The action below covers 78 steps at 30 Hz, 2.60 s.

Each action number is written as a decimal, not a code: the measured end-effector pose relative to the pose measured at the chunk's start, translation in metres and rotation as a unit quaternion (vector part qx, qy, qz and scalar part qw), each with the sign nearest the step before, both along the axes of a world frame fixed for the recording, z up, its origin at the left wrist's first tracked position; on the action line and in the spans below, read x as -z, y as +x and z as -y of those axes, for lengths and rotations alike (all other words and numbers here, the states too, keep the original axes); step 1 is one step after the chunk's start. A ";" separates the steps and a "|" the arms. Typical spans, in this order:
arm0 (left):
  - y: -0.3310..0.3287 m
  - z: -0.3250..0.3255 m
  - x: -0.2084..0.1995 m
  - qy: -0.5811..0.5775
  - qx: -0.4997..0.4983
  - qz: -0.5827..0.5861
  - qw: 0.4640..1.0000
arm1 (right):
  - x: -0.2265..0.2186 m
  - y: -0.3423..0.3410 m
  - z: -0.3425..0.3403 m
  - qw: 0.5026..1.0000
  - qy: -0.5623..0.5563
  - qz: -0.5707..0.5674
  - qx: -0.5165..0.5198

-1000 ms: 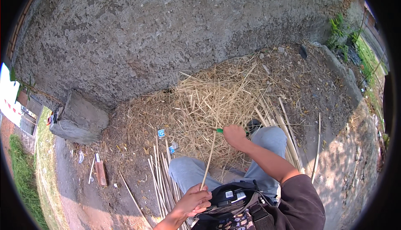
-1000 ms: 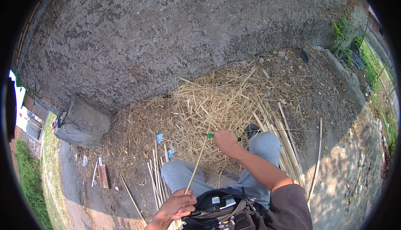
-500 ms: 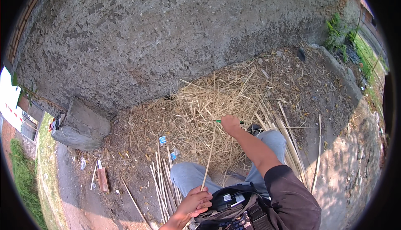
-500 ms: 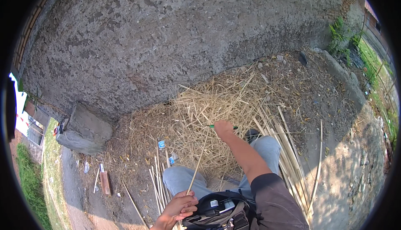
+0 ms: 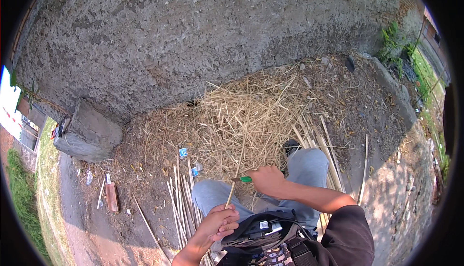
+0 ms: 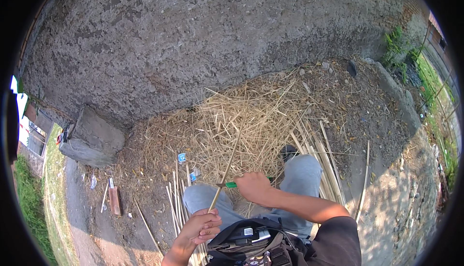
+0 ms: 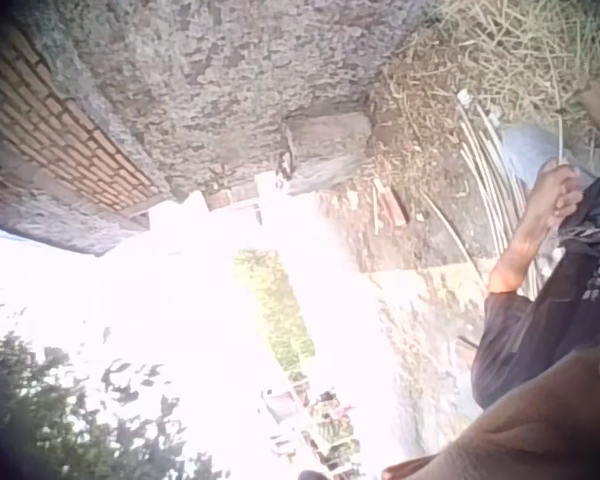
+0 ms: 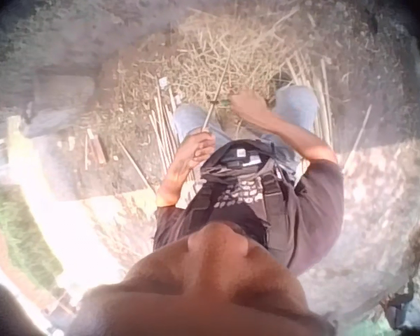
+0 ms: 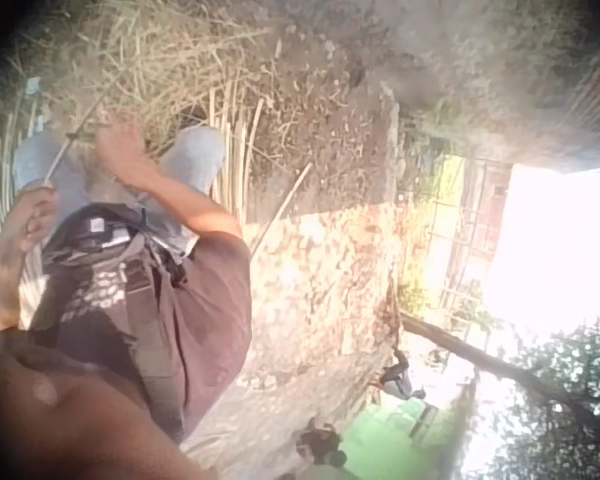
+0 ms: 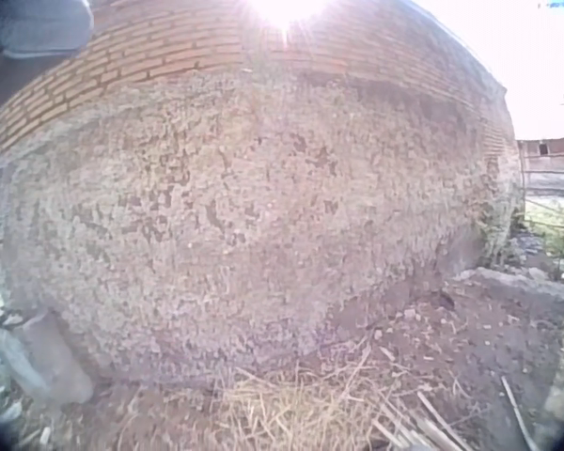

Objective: The person shaves a bamboo strip using a small knife, repeatedly pulling the blade along the surface of the strip to thin it while holding the strip in the other hand.

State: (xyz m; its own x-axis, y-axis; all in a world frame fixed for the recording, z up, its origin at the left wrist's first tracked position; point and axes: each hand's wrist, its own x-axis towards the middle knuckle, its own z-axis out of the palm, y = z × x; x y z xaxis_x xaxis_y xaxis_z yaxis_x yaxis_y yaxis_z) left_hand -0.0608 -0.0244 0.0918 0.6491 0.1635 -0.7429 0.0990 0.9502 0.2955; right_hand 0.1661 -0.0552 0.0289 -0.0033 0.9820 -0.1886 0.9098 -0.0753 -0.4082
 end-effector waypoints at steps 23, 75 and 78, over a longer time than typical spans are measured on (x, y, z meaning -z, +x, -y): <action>0.008 0.019 0.000 0.077 0.049 -0.059 0.994 | 0.147 0.097 -0.102 0.983 0.028 0.088 0.162; -0.012 -0.004 0.012 0.008 -0.004 -0.003 1.000 | 0.103 0.064 -0.128 0.925 -0.149 -0.250 0.246; -0.007 -0.002 0.009 0.009 -0.017 0.004 1.000 | 0.073 0.034 -0.075 0.994 -0.002 -0.078 0.071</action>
